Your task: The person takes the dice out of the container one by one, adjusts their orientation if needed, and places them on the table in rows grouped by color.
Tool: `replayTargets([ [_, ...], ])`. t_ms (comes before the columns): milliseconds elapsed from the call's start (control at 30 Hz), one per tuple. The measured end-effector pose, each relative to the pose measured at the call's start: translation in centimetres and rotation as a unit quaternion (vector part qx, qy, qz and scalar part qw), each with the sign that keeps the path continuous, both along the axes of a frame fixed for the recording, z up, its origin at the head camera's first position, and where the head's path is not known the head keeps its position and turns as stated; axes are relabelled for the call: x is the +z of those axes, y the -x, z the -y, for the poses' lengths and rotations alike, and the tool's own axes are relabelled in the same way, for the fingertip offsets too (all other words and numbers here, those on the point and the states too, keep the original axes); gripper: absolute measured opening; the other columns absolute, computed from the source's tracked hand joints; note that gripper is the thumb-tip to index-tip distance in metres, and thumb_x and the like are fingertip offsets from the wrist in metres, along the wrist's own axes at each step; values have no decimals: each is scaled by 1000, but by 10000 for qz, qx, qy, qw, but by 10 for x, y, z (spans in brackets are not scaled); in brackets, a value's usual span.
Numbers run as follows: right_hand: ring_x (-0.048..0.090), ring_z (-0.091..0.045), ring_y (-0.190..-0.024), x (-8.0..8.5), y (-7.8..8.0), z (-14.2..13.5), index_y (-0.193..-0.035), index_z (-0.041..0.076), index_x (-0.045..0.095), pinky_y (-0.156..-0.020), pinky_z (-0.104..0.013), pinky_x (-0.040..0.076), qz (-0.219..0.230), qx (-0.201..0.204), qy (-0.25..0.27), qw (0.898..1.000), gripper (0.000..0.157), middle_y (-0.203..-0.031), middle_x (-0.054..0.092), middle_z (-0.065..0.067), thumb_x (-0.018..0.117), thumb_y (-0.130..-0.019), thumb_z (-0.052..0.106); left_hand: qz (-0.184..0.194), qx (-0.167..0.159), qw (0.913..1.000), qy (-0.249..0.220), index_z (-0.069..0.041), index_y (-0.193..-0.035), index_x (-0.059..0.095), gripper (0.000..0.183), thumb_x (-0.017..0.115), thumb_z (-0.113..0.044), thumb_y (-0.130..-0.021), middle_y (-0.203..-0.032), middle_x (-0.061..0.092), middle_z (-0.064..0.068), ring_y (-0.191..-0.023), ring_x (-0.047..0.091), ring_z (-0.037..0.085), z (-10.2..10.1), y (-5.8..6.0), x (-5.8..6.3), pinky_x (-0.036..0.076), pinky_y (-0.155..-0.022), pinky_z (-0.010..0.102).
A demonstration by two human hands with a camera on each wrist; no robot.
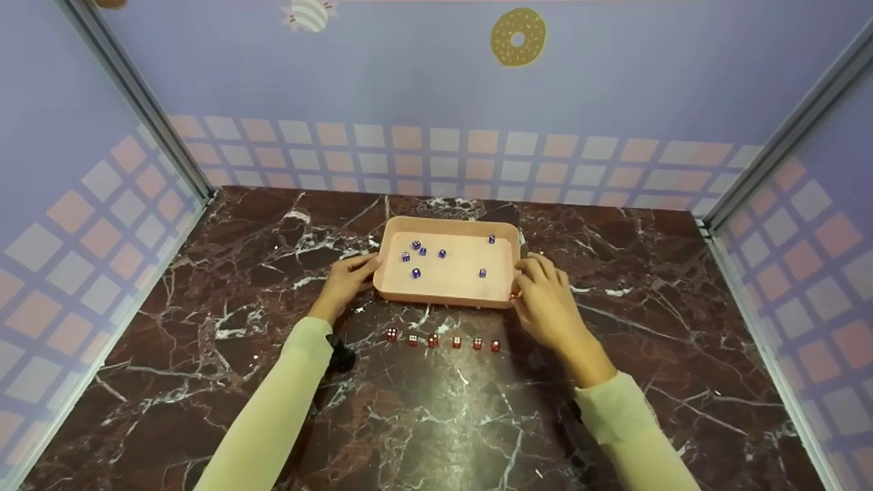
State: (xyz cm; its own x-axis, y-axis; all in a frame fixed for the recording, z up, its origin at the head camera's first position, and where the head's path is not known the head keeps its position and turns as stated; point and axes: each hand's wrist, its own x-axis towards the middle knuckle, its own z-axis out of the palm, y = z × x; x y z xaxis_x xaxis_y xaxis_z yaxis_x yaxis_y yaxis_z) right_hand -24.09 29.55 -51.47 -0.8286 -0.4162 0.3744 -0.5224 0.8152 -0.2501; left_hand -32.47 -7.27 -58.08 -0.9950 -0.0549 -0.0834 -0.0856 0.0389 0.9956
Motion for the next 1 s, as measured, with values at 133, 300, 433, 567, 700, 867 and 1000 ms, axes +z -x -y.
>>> replayTargets([
  [133,54,-42,-124,-4,-10,-1,-88,7,72,-102,-65,43,292,162,-82,9994,15,-121,66,-16,85,-83,1,20,41,10000,20,-1,-132,74,33,73,-17,-103,-125,75,20,-100,77,22,2,3,1,65,-85,29],
  [300,54,-32,-103,-10,-19,-4,-85,10,74,-89,-54,46,616,214,-392,9971,16,-102,63,-6,89,-81,5,14,-8,10000,6,-1,-134,73,34,72,-17,-104,-128,74,21,-103,77,23,3,7,2,65,-87,30],
  [433,49,-27,-91,-16,-22,-9,-83,11,76,-76,-46,44,683,228,-549,9959,17,-94,57,-3,92,-78,8,7,-35,10000,-63,-1,-134,73,34,72,-17,-104,-129,73,20,-103,76,21,4,9,4,65,-88,30],
  [567,51,-28,-90,-24,-23,-12,-84,11,76,-74,-46,46,689,279,-553,9957,17,-94,59,-4,91,-78,9,-11,26,10000,-70,-1,-133,73,33,72,-16,-104,-127,74,20,-97,76,19,4,8,4,65,-86,29],
  [700,53,-28,-91,-31,-25,-14,-85,11,75,-75,-48,48,784,297,-512,9952,17,-95,60,-3,91,-78,9,50,-23,9999,-127,0,-134,72,34,71,-15,-104,-129,73,21,-103,77,24,2,6,3,65,-88,31],
  [867,51,-26,-89,-36,-30,-17,-86,11,74,-76,-48,48,868,252,-471,9948,18,-94,59,-2,90,-78,10,105,-83,9999,-89,-1,-135,72,34,71,-16,-104,-131,72,21,-111,75,29,-1,4,1,64,-91,32],
  [1000,50,-24,-87,-38,-32,-18,-87,10,74,-74,-46,46,897,236,-446,9947,20,-91,59,-2,91,-76,11,87,-85,9998,-151,0,-135,72,34,71,-15,-104,-131,72,21,-113,75,30,-3,2,-1,64,-91,33],
])
